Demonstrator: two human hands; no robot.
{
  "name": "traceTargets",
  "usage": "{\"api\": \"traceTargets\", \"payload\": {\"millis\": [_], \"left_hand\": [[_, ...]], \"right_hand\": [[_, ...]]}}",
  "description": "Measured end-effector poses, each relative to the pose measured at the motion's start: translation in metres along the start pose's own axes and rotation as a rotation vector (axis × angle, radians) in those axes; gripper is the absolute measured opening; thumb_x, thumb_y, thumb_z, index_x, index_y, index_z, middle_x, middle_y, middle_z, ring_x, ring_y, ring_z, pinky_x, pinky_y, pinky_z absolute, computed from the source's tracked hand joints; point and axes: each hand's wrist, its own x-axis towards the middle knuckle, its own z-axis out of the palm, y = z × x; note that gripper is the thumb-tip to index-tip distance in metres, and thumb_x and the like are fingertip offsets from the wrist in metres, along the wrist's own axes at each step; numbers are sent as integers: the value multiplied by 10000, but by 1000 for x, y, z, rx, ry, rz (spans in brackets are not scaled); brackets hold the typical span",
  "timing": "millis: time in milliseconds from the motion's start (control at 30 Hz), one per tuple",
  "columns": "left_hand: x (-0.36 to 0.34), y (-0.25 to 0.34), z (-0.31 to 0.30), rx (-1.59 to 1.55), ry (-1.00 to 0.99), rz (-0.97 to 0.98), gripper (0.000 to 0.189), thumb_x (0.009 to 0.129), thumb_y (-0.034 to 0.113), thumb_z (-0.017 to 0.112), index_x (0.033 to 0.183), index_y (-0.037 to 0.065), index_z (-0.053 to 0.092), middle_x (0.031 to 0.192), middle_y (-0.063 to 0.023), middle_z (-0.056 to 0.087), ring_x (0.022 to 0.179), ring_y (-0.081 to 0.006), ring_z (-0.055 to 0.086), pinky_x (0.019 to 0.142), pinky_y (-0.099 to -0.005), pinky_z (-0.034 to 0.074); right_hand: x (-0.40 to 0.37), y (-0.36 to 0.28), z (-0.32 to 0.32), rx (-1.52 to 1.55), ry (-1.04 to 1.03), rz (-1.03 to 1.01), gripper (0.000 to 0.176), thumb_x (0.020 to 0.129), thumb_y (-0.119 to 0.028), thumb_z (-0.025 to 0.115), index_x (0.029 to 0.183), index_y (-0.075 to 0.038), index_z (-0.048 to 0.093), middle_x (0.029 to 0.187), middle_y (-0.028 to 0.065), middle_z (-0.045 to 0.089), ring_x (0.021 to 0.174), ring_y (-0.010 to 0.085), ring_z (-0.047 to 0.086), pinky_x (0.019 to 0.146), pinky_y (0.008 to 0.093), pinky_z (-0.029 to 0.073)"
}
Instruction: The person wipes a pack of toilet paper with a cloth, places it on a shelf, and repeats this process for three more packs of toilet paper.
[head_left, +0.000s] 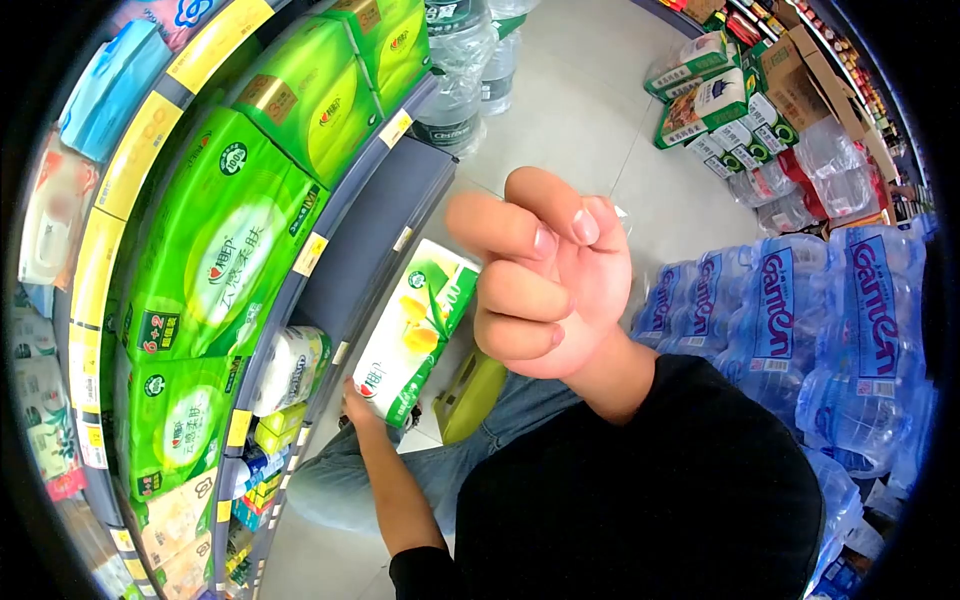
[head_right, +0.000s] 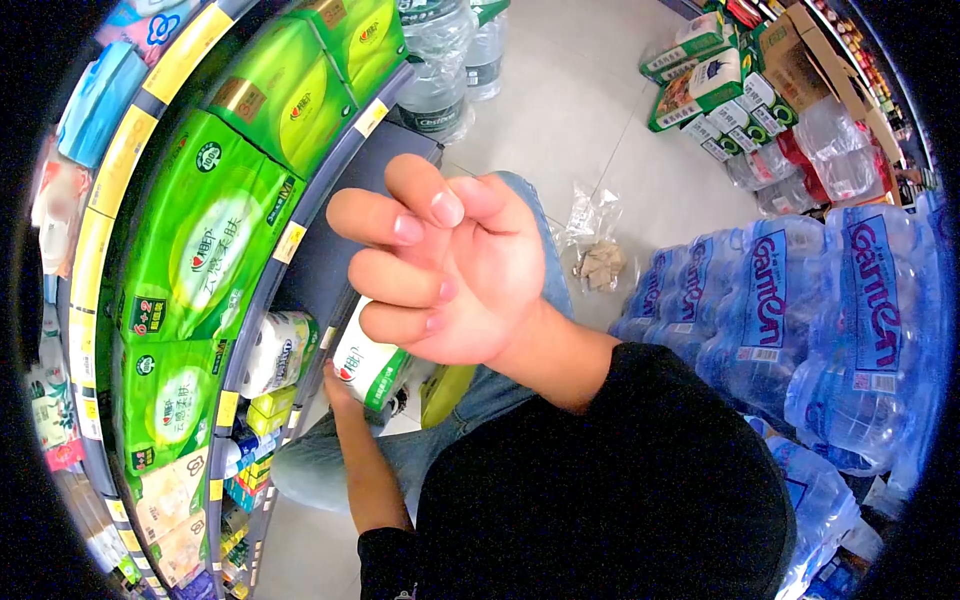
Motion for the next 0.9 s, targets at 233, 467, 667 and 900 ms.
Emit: {"api": "traceTargets", "payload": {"millis": [233,467,667,900], "left_hand": [[-7,2,7,-5,27,12,537,950,299,592,1284,-115,515,1152,-212,668,915,-314,704,789,-434,594],[-2,-1,3,-14,9,87,557,938,296,609,1271,-139,510,1139,-227,663,903,-313,706,772,-425,591],[-21,8,19,70,123,99,555,938,301,610,1247,-152,521,1133,-227,663,900,-311,703,776,-421,586],[-18,8,17,95,118,86,550,947,319,608,1242,-139,534,1136,-215,661,900,-295,693,776,-406,577]], "right_hand": [[-1,8,-6,-47,16,32,162,1012,-263,470,926,-125,462,972,7,365,616,117,374,620,294,359],[-3,14,-7,-61,84,43,197,1008,-298,476,948,-114,516,974,15,414,638,113,375,609,286,370],[-4,17,-7,-10,87,38,195,1026,-300,456,989,-117,513,981,15,415,644,110,368,610,282,357],[-5,22,-11,99,83,60,161,1037,-288,461,980,-140,487,978,3,376,619,110,372,610,288,360]]}}
